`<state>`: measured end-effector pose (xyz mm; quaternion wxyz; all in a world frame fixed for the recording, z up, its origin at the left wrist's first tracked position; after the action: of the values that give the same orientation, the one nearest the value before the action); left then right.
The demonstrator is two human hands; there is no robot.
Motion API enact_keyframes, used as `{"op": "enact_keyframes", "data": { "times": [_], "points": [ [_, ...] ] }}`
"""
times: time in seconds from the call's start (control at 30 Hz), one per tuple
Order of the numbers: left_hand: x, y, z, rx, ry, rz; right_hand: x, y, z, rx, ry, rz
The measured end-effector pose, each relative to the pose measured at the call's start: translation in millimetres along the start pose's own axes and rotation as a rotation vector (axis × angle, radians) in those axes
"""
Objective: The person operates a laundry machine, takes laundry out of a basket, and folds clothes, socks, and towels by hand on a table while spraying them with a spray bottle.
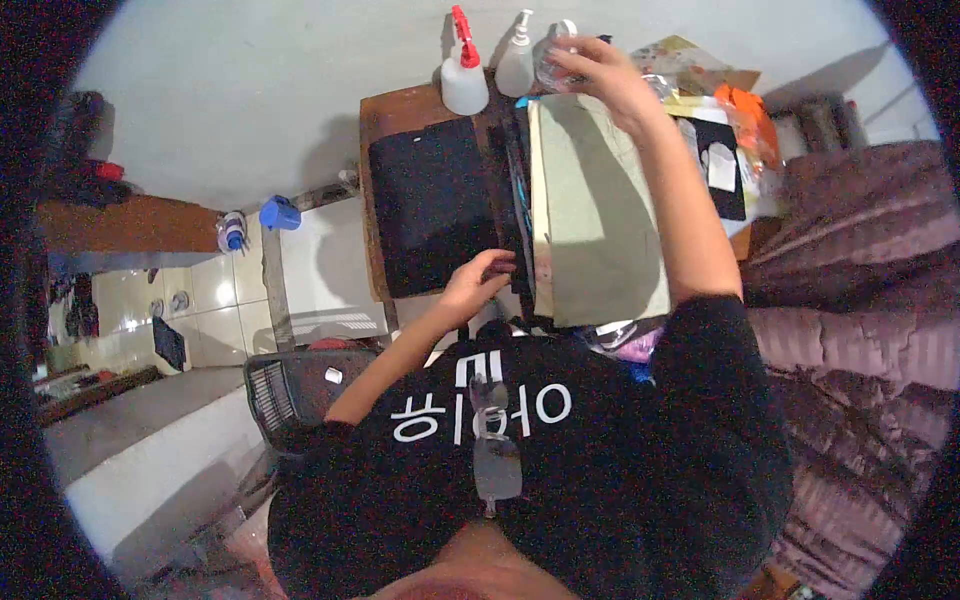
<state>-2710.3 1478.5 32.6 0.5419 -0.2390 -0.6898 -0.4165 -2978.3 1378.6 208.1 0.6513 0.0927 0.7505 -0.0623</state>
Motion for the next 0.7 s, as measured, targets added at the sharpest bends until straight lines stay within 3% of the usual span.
{"op": "enact_keyframes", "data": {
  "times": [0.1,0.2,0.3,0.37,0.5,0.57,0.7],
  "points": [
    [-18.6,-18.8,30.6,-0.079,-0.043,0.039,7.5,104.3,-47.5,0.114,0.043,0.197],
    [-38.7,-34.4,48.7,-0.026,-0.151,0.103,74.5,212.7,-73.7,0.055,0.087,0.444],
    [-46.1,-42.0,51.1,-0.16,-0.007,-0.16,141.5,299.8,-59.0,0.029,-0.054,0.654],
    [-37.8,-39.1,54.5,-0.237,0.083,-0.195,163.6,330.9,-37.2,0.211,-0.151,0.758],
    [8.3,-20.7,55.6,-0.339,0.408,-0.327,181.1,354.1,-14.9,0.49,-0.47,0.754],
    [19.3,-14.2,56.6,-0.314,0.535,-0.383,180.4,354.4,-8.1,0.568,-0.697,0.618],
    [5.5,-19.4,58.4,-0.317,0.464,-0.424,184.2,349.9,-5.1,0.656,-0.948,0.548]
  ]
}}
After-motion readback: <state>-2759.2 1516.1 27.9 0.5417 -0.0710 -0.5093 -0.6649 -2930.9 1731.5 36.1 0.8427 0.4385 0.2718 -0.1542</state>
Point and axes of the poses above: each hand's wrist, its own y-axis away from the middle knuckle, its own z-axis out of the palm, x = y × z, the point moved 3 cm from there along -y, towards the middle knuckle, and after that the axes turned 3 degrees about -x, right-handed, at the moved point
